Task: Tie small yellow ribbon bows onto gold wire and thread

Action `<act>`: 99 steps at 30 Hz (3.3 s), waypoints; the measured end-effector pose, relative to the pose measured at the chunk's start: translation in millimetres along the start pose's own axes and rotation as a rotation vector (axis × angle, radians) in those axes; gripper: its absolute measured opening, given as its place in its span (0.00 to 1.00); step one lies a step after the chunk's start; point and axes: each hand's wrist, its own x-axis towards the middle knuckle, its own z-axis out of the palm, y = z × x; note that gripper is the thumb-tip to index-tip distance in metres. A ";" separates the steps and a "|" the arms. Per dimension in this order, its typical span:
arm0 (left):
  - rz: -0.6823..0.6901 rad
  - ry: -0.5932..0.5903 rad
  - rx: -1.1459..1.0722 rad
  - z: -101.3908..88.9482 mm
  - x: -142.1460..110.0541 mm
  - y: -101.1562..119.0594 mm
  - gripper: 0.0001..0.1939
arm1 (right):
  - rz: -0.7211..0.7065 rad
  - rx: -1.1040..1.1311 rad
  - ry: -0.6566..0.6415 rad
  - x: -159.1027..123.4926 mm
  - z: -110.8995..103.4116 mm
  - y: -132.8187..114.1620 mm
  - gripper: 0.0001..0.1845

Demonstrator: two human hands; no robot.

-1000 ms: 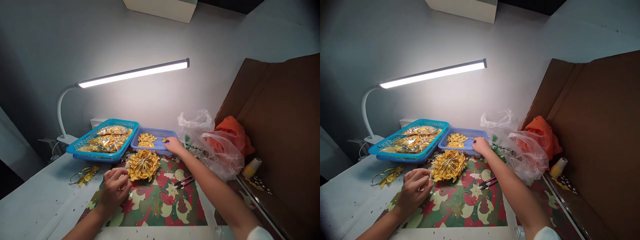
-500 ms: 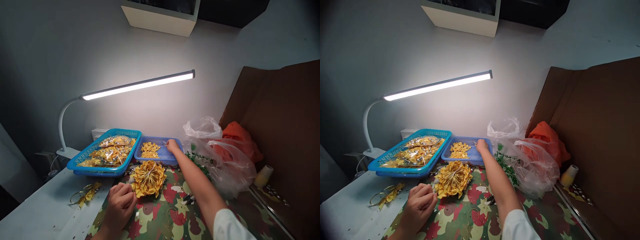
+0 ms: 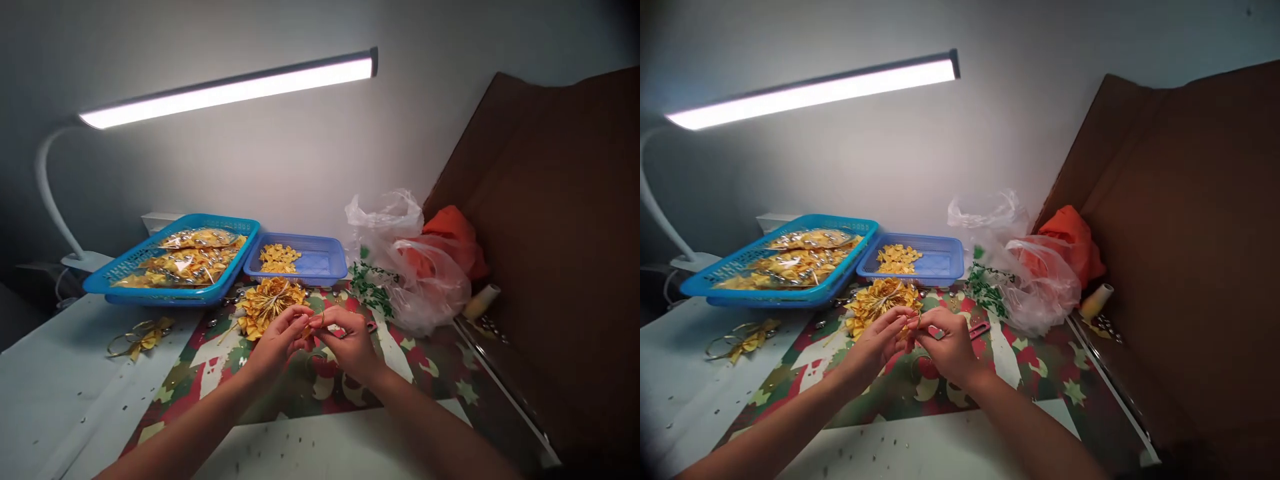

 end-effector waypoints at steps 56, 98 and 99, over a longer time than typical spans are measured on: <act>0.237 0.018 0.413 2.3 -25.1 -20.9 0.03 | -0.087 -0.350 -0.014 -29.0 -26.6 10.6 0.09; 0.537 0.208 0.629 2.6 -26.4 -22.4 0.06 | -0.109 -0.533 0.126 -40.9 -10.6 13.6 0.07; 0.529 0.196 0.618 2.7 -26.5 -22.0 0.06 | -0.118 -0.526 0.118 -40.8 -11.1 13.7 0.07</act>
